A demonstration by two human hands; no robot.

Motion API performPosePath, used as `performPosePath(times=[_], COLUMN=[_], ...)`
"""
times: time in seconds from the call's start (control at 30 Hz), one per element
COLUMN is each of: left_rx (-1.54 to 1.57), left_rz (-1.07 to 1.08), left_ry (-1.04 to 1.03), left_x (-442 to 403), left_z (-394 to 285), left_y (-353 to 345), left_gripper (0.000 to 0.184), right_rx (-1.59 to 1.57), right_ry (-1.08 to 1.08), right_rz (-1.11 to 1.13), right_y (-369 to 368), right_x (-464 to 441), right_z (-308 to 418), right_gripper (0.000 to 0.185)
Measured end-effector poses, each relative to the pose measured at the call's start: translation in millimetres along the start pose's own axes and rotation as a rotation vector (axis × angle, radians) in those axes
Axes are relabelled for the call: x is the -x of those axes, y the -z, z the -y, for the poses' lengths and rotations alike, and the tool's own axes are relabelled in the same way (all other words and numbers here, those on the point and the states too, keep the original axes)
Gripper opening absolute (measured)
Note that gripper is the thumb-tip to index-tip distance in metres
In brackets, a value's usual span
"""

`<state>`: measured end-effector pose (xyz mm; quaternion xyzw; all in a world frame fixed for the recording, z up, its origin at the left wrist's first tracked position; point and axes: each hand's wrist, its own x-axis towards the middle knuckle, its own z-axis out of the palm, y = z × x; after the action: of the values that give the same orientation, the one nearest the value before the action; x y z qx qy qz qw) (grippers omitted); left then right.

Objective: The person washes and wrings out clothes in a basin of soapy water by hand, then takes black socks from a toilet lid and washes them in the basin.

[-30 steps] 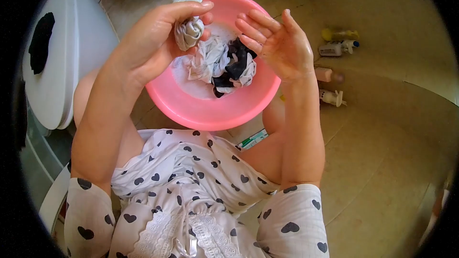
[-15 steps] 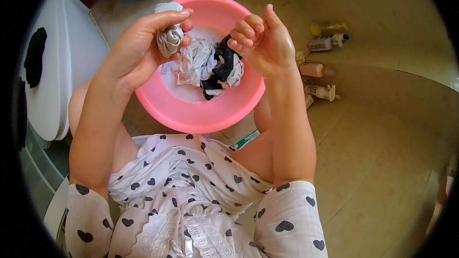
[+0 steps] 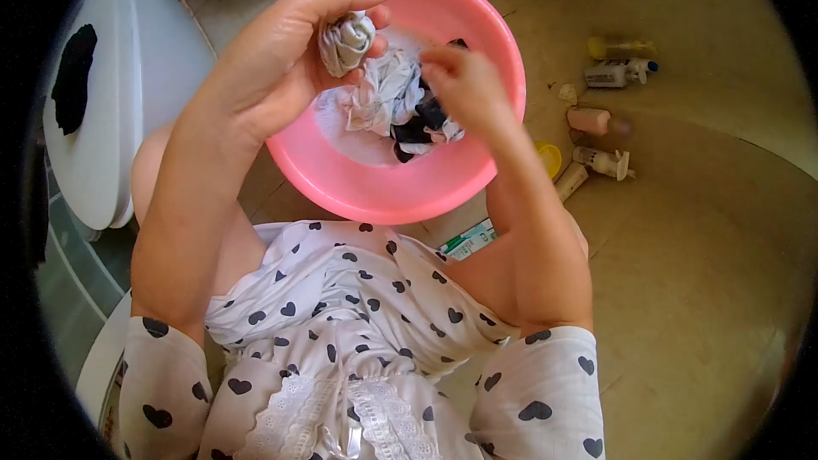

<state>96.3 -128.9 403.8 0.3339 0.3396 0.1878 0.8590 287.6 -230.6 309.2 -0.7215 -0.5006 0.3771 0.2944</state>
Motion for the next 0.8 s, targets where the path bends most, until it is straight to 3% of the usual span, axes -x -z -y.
performPosePath(times=[0.07, 0.1, 0.2, 0.23, 0.43, 0.5, 0.63, 0.8], left_rx=[0.006, 0.006, 0.013, 0.016, 0.212, 0.158, 0.037, 0.21], left_rz=[-0.012, -0.031, -0.05, -0.038, -0.088, -0.056, 0.0, 0.005], left_ry=[-0.018, -0.032, -0.058, -0.059, 0.005, -0.016, -0.058, -0.044], left_x=[2, 2, 1, 1, -5, -4, -1, -4], left_z=[-3, -4, -5, -6, -9, -8, -7, -5], left_y=[-2, -1, 1, 3, -5, -4, -3, -1], left_gripper=[0.014, 0.015, 0.015, 0.015, 0.011, 0.011, 0.016, 0.011], right_rx=[0.55, 0.596, 0.664, 0.681, 0.501, 0.466, 0.078, 0.233], right_ry=[-0.137, -0.045, -0.101, -0.169, -0.371, -0.3, -0.553, -0.379], right_rz=[0.253, 0.182, 0.312, 0.398, 0.515, 0.644, 0.511, 0.55], right_y=[-17, -29, -45, -47, -55, -56, -68, -87], right_x=[9, 19, 27, 26, 16, 10, 12, 23], right_z=[15, 4, 0, 1, 0, -1, -5, -1], right_gripper=[0.028, 0.028, 0.028, 0.038, 0.051, 0.056, 0.075, 0.097])
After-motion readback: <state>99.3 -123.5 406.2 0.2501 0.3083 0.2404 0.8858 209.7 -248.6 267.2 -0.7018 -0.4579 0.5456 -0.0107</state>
